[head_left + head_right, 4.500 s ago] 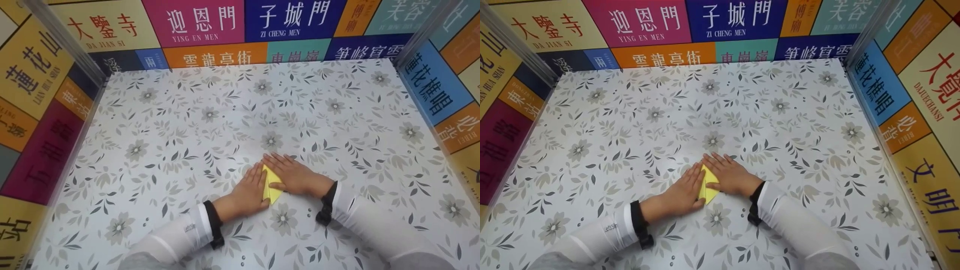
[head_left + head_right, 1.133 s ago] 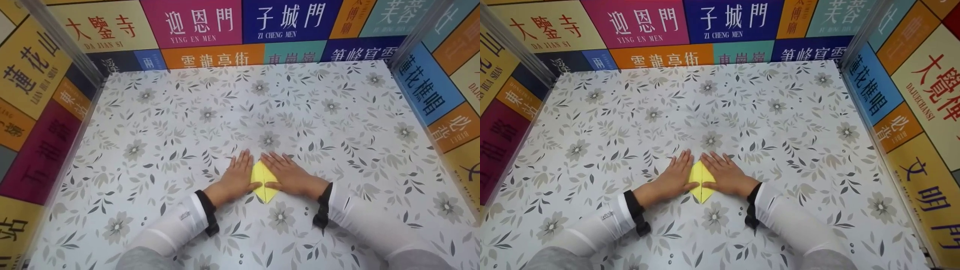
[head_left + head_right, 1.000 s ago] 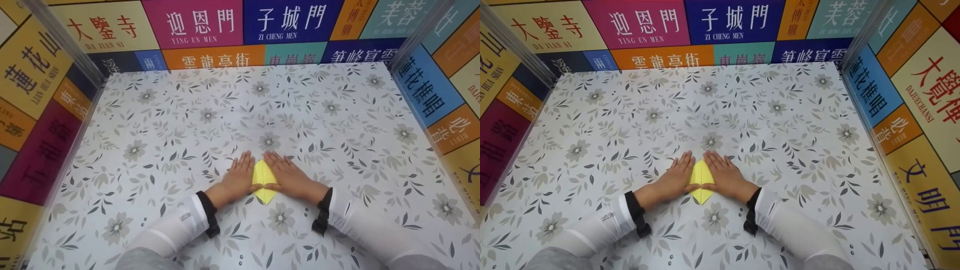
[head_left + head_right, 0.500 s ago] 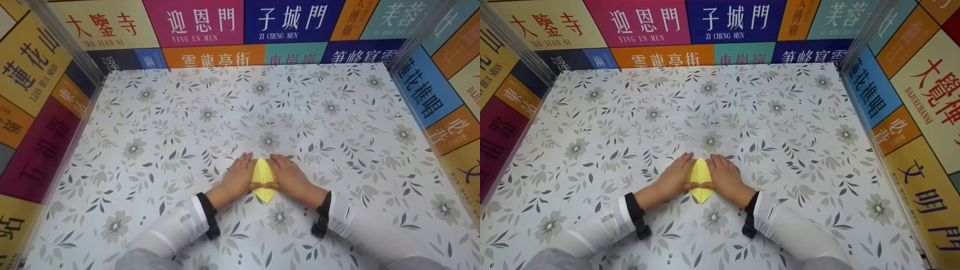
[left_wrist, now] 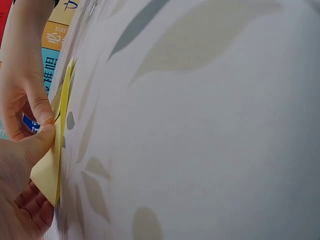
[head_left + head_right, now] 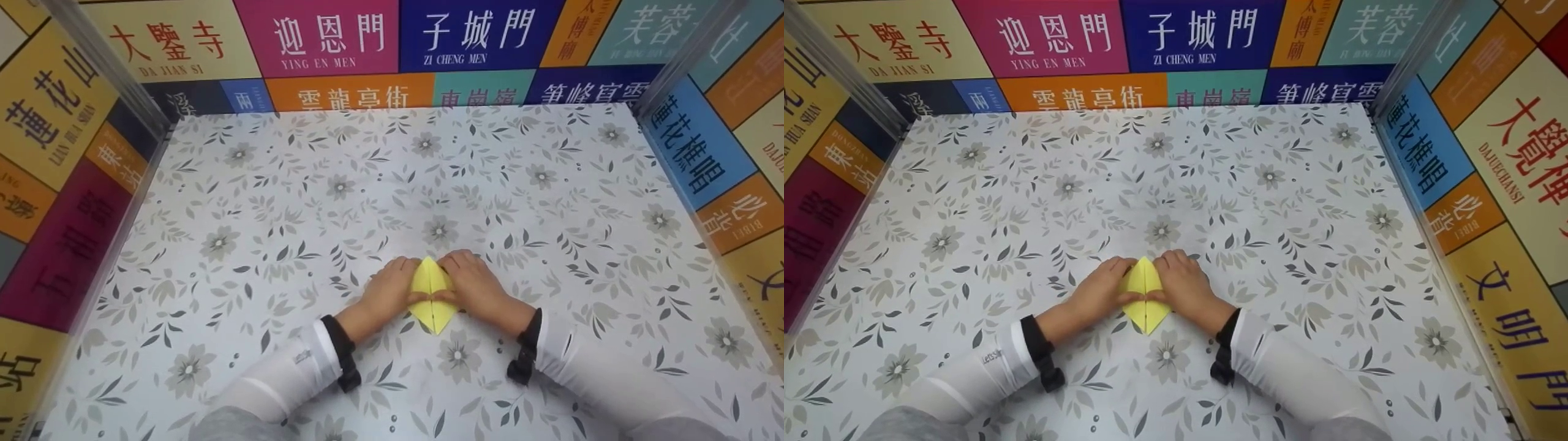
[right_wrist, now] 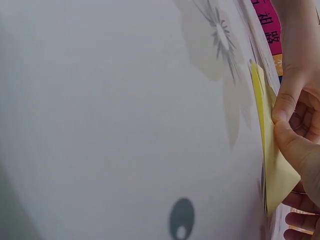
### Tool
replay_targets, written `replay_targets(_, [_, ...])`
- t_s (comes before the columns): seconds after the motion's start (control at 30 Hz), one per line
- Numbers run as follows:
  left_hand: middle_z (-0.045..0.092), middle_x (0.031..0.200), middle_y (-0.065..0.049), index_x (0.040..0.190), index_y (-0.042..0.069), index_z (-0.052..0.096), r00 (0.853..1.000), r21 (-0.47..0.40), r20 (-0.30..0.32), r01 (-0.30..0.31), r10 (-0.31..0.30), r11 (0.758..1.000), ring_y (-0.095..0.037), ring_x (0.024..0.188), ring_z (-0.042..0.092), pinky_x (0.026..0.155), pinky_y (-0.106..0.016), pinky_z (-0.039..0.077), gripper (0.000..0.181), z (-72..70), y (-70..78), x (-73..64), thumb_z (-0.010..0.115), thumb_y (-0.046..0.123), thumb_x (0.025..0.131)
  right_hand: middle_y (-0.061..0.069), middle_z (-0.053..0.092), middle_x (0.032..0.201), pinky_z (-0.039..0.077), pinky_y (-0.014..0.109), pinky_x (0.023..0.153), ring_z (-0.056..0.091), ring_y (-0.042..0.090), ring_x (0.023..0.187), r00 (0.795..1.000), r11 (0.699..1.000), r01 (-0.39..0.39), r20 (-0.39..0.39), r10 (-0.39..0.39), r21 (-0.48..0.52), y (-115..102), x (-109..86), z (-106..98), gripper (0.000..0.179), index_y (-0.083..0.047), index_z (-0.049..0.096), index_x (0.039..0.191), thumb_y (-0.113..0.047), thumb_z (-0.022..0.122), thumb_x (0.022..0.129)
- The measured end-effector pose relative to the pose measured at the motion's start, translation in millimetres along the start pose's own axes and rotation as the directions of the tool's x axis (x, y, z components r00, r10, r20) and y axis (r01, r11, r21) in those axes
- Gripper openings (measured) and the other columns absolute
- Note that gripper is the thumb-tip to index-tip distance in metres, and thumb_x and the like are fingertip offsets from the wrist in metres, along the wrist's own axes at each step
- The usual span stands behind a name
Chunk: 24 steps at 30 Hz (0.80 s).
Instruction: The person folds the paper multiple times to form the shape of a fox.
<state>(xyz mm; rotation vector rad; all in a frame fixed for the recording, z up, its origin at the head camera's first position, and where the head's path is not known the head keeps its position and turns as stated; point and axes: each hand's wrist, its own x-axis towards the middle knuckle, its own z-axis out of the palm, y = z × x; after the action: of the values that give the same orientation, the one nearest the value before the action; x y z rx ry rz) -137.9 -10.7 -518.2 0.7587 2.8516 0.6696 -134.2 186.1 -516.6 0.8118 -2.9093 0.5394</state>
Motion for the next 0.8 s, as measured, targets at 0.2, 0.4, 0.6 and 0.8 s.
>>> replay_targets(0.2, [0.064,0.116,-0.011,0.124,0.004,0.057,0.999,-0.087,-0.033,0.006,-0.009,0.996,-0.026,0.107,0.062,0.091,-0.037,0.052,0.043,-7.8,0.7,3.4,0.067,0.03,0.09,0.008,0.062,0.102,0.047,0.043,0.087,0.055,0.027,0.099,1.0,1.0,-0.019,-0.017,0.02,0.018,-1,5.9,-7,0.036,-0.004,0.066,0.103,-0.034,0.072,0.084])
replay_targets(0.4, [0.066,0.104,-0.008,0.112,0.007,0.062,0.998,-0.07,-0.062,0.008,-0.012,0.998,-0.023,0.092,0.064,0.079,-0.036,0.054,0.03,-19.9,3.5,11.6,0.065,0.028,0.092,0.007,0.065,0.092,0.047,0.043,0.083,0.058,0.026,0.09,0.999,0.999,-0.028,-0.037,0.029,0.044,-1,13.4,-16,0.023,-0.005,0.066,0.098,-0.024,0.071,0.087])
replay_targets(0.6, [0.065,0.097,-0.007,0.106,0.006,0.063,0.997,-0.076,-0.075,0.015,-0.021,0.997,-0.021,0.083,0.063,0.072,-0.033,0.054,0.024,-36.3,8.0,20.8,0.066,0.026,0.091,0.006,0.064,0.085,0.051,0.038,0.07,0.06,0.023,0.077,0.996,0.987,-0.076,-0.036,0.082,0.14,-2,24.5,-29,0.019,-0.007,0.066,0.098,-0.022,0.07,0.088])
replay_targets(0.8, [0.065,0.092,-0.006,0.1,0.007,0.064,0.993,-0.051,-0.122,-0.015,0.008,0.999,-0.019,0.078,0.062,0.068,-0.032,0.053,0.019,-56.6,11.6,30.1,0.066,0.025,0.092,0.008,0.064,0.089,0.053,0.037,0.068,0.063,0.023,0.079,0.992,0.975,-0.107,-0.04,0.117,0.195,-4,37.6,-48,0.016,-0.007,0.066,0.098,-0.02,0.069,0.089])
